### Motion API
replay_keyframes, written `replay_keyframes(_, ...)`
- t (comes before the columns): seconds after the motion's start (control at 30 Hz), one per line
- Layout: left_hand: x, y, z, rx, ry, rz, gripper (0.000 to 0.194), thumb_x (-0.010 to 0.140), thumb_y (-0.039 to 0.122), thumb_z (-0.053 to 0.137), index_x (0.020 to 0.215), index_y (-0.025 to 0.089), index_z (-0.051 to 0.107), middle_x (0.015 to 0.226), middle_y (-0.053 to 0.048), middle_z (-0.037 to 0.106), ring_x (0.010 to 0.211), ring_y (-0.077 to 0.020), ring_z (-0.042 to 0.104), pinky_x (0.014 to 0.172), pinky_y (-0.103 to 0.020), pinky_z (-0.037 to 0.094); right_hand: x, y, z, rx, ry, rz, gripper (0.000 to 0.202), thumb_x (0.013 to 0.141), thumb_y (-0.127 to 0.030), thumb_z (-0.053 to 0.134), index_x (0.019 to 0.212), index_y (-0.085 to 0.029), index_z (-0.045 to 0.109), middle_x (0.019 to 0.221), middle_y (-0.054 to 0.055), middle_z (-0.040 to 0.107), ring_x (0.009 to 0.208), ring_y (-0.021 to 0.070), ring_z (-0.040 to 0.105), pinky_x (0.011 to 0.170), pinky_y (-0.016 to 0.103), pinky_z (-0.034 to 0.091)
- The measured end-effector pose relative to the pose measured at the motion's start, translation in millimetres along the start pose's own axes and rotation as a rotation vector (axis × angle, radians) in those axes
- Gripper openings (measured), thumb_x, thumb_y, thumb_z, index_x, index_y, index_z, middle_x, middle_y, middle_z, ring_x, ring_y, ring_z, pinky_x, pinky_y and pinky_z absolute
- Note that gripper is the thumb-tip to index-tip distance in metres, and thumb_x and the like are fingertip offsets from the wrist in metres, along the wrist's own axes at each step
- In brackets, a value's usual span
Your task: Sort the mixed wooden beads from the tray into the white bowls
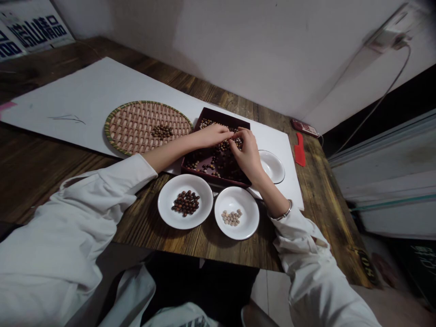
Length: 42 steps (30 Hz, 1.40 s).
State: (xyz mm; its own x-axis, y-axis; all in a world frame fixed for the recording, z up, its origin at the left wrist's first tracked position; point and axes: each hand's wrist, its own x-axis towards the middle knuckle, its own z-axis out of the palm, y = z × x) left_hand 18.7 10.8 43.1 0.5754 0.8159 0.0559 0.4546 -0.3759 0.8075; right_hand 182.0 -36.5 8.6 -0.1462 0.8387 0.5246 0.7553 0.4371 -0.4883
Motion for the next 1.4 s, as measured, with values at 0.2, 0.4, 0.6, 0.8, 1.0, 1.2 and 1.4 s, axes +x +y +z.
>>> replay_keyframes(0.2,1.2,-2.6,-0.3,0.006,0.013,0.036,0.033,0.087,0.04,0.051,0.064,0.015,0.055,0.055,0.003,0.045,0.054,-0.01,0.04,0.056,-0.024,0.026,0.7,1.7,0.4,0.007,-0.009,-0.002,0.009,0.088,-0.023,0.056,0.095,-0.022,0.05,0.117,0.012,0.058,0.119,0.0256,0.052,0.105,0.047,0.041)
replay_keyframes(0.4,-1.0,1.1,-0.9,-0.042,0.002,0.016,0.03,0.087,0.036,0.054,0.066,0.015,0.057,0.051,0.004,0.043,0.052,-0.0094,0.038,0.055,-0.024,0.026,0.4,0.3,1.3,0.052,0.0,0.013,0.012,0.086,-0.021,0.055,0.096,-0.023,0.047,0.112,0.01,0.06,0.11,0.0247,0.055,0.1,0.045,0.043)
replay_keyframes(0.6,1.6,0.8,0.0,-0.099,0.019,0.043,0.015,0.082,0.026,0.06,0.078,0.011,0.065,0.057,0.005,0.049,0.055,-0.0086,0.041,0.06,-0.023,0.03,0.0,-2.9,0.6,0.074,-0.007,0.034,0.016,0.087,-0.022,0.053,0.1,-0.021,0.045,0.106,0.01,0.061,0.102,0.0242,0.057,0.092,0.042,0.045)
replay_keyframes(0.8,1.0,-2.3,0.1,-0.151,-0.048,0.063,0.016,0.082,0.028,0.059,0.083,0.013,0.064,0.054,0.005,0.044,0.049,-0.0079,0.037,0.053,-0.022,0.026,-0.5,-4.5,-0.7,0.009,-0.093,0.063,0.021,0.086,-0.022,0.052,0.106,-0.02,0.046,0.11,0.012,0.062,0.104,0.026,0.057,0.09,0.042,0.045)
replay_keyframes(1.0,-0.1,-3.6,3.1,-0.224,-0.194,0.035,0.013,0.084,0.027,0.055,0.075,0.017,0.053,0.051,0.005,0.04,0.043,-0.008,0.035,0.045,-0.023,0.021,0.6,-4.9,-1.5,-0.1,-0.195,0.041,0.02,0.084,-0.02,0.051,0.104,-0.019,0.047,0.109,0.014,0.061,0.104,0.0304,0.055,0.09,0.047,0.046)
replay_keyframes(1.2,-2.6,-2.2,2.3,-0.44,-0.32,-0.053,0.023,0.081,0.03,0.057,0.066,0.02,0.043,0.051,0.006,0.031,0.041,-0.0065,0.026,0.043,-0.023,0.018,-0.6,-4.7,0.9,-0.169,-0.226,-0.03,0.013,0.083,-0.017,0.051,0.095,-0.021,0.048,0.099,0.011,0.062,0.1,0.0282,0.055,0.088,0.045,0.046)
replay_keyframes(1.4,-7.4,-6.5,-4.7,-0.448,-0.656,-0.153,0.026,0.073,0.039,0.069,0.063,0.018,0.058,0.05,0.004,0.029,0.043,-0.0072,0.021,0.045,-0.027,0.019,-2.4,-10.8,-1.0,-0.226,-0.393,-0.059,0.015,0.077,-0.009,0.053,0.089,-0.019,0.051,0.097,0.01,0.063,0.09,0.0242,0.057,0.08,0.038,0.046)
